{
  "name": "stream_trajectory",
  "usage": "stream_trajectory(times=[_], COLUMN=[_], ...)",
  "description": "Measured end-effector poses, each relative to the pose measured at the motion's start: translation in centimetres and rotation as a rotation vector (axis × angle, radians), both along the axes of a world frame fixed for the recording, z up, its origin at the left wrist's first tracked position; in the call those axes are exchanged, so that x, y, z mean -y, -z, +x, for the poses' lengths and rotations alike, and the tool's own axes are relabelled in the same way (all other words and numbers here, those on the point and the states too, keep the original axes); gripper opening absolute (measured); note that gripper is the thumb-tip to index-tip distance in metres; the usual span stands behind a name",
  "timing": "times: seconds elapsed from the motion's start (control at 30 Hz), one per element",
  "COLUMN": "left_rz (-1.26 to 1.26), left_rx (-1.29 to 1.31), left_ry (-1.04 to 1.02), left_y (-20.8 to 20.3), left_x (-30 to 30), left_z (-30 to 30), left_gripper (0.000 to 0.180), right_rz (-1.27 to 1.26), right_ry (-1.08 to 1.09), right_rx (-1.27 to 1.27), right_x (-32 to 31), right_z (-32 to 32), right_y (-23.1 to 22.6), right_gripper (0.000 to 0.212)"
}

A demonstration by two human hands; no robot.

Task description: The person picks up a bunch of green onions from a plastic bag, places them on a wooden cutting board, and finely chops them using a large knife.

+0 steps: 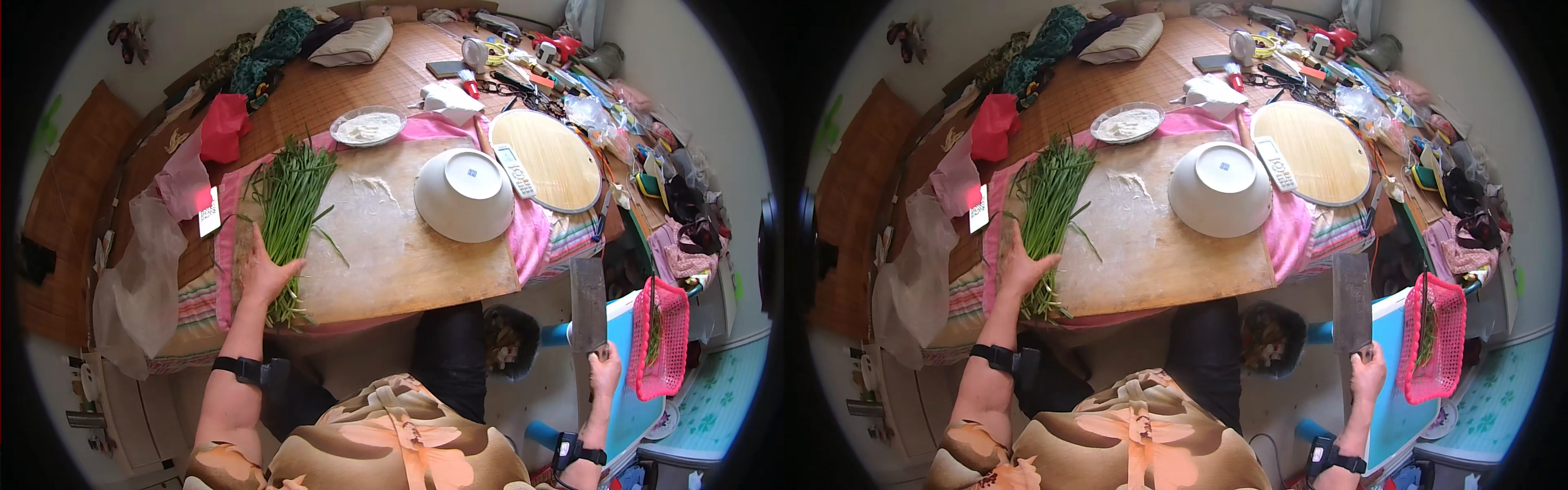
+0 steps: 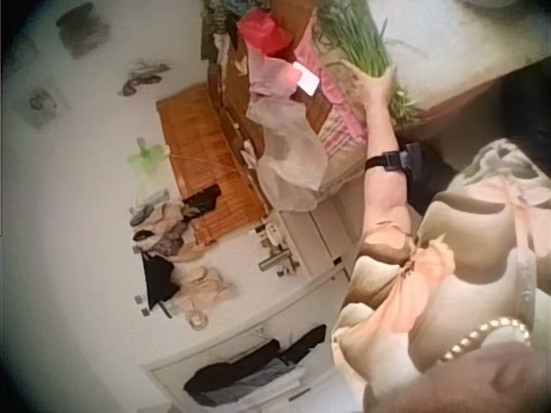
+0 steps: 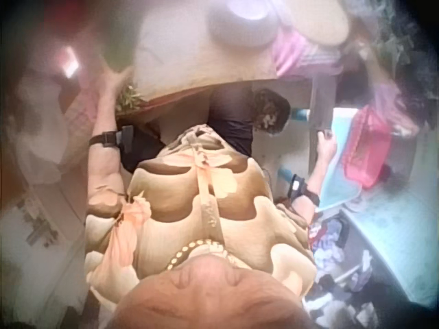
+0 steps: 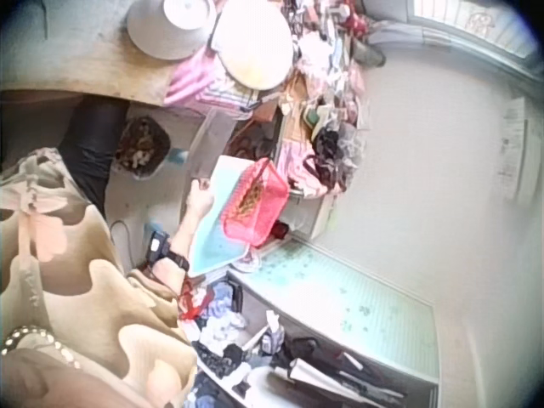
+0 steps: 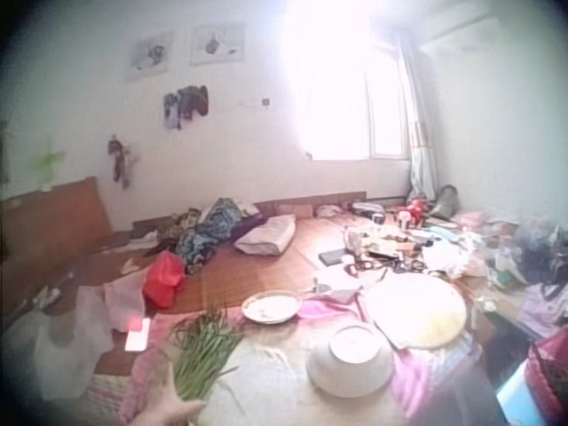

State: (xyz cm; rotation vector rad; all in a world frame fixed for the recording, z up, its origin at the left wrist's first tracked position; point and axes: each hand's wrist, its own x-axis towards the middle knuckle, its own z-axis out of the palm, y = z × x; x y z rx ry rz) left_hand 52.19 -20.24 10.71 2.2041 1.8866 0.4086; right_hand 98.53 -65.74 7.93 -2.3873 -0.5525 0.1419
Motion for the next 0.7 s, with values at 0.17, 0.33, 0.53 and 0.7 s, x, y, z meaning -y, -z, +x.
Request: stream_trajectory(times=[0.17,0.33,0.53,0.7], left_rz=[-0.127,-0.214,-0.132,-0.068], left_rx=[0.207,-0.053,-0.086,-0.041], left_ry=[-0.111,-0.161,-0.136,-0.096], left_y=[-1.0,-0.8,0.3,1.9], left_x=[-1.1,0.8,1.1,0.2], left_z=[-0.9,-1.1,2.0,1.0], left_gripper=[0.12,0.126,0.11,0.093], right_rz=[0.49,0.484,0.345,0.3], right_ry=[-0.053,-0.354,-0.683,-0.927], right_rx=[-0.205,-0.647,-0.671,-0.466], right_x=[-2.3,-10.9,-19.3,-27.9], right_z=[-2.2,-6.2,-9.1,-13.7], right_y=[-2.4,-8.2,-11.9,-13.7], right_gripper=[0.04,0.043,0.04,0.026])
